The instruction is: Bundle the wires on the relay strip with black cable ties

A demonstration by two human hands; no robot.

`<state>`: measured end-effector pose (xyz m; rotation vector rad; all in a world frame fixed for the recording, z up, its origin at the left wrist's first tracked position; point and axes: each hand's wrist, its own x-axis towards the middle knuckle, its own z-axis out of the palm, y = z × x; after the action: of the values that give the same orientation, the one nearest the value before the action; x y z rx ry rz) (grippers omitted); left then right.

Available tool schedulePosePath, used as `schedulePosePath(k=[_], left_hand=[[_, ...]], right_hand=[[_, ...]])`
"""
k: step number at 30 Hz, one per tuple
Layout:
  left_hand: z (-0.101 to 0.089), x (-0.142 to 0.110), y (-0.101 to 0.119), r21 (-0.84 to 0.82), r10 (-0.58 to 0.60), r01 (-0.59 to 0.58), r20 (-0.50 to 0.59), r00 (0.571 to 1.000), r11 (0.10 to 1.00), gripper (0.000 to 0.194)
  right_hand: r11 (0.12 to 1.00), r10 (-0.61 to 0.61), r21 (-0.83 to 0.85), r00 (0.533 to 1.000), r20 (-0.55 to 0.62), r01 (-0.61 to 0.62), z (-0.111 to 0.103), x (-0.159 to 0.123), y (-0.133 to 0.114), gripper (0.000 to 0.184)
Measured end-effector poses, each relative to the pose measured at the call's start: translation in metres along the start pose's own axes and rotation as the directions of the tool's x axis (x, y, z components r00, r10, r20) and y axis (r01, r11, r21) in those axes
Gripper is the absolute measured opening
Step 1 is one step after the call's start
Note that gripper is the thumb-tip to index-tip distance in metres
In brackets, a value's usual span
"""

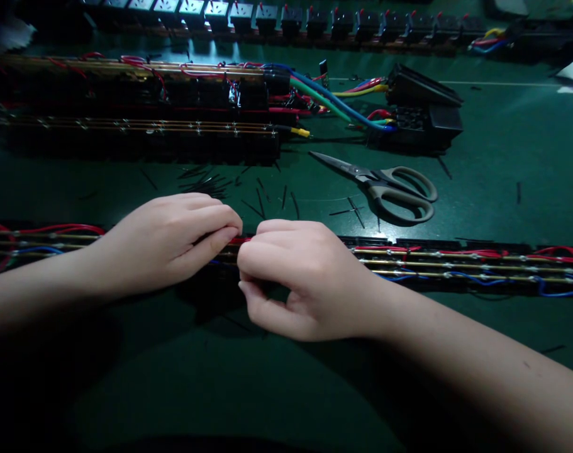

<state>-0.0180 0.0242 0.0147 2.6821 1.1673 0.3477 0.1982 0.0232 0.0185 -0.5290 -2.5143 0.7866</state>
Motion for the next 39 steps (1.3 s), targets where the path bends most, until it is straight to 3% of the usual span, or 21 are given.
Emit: schedulePosePath(k=[5, 11, 19, 23, 39], left_hand=[[-0.003, 0.000, 0.001, -0.081, 0.026, -0.023, 0.031, 0.999, 0.996, 0.025], [-0.007, 0.000, -0.001, -0.186, 0.035, -0.025, 0.051, 0.998, 0.982, 0.024], [-0.010, -0.002, -0.005, -0.331, 0.004, -0.017, -0.040, 0.999, 0.943, 0.029], [-0.012, -0.001, -0.004, -0.323, 0.002, -0.012, -0.029, 1.000, 0.946, 0.017], [-0.013, -0.002, -0.004, -0.253, 0.078, -0.081, -0.024, 0.997, 0.964, 0.019]], right_hand=[[0.991, -0.055, -0.120, 0.998, 0.001, 0.055, 0.002, 0.002, 0.001, 0.021], [0.989, -0.048, -0.139, 0.999, 0.015, 0.049, 0.002, 0.002, 0.001, 0.019], [0.993, 0.002, -0.115, 1.000, -0.031, -0.006, 0.004, 0.000, 0.003, 0.013], [0.993, 0.006, -0.118, 0.998, -0.059, -0.013, 0.005, -0.001, 0.004, 0.009], [0.992, -0.019, -0.124, 0.988, -0.151, 0.000, 0.007, -0.002, 0.004, 0.005]])
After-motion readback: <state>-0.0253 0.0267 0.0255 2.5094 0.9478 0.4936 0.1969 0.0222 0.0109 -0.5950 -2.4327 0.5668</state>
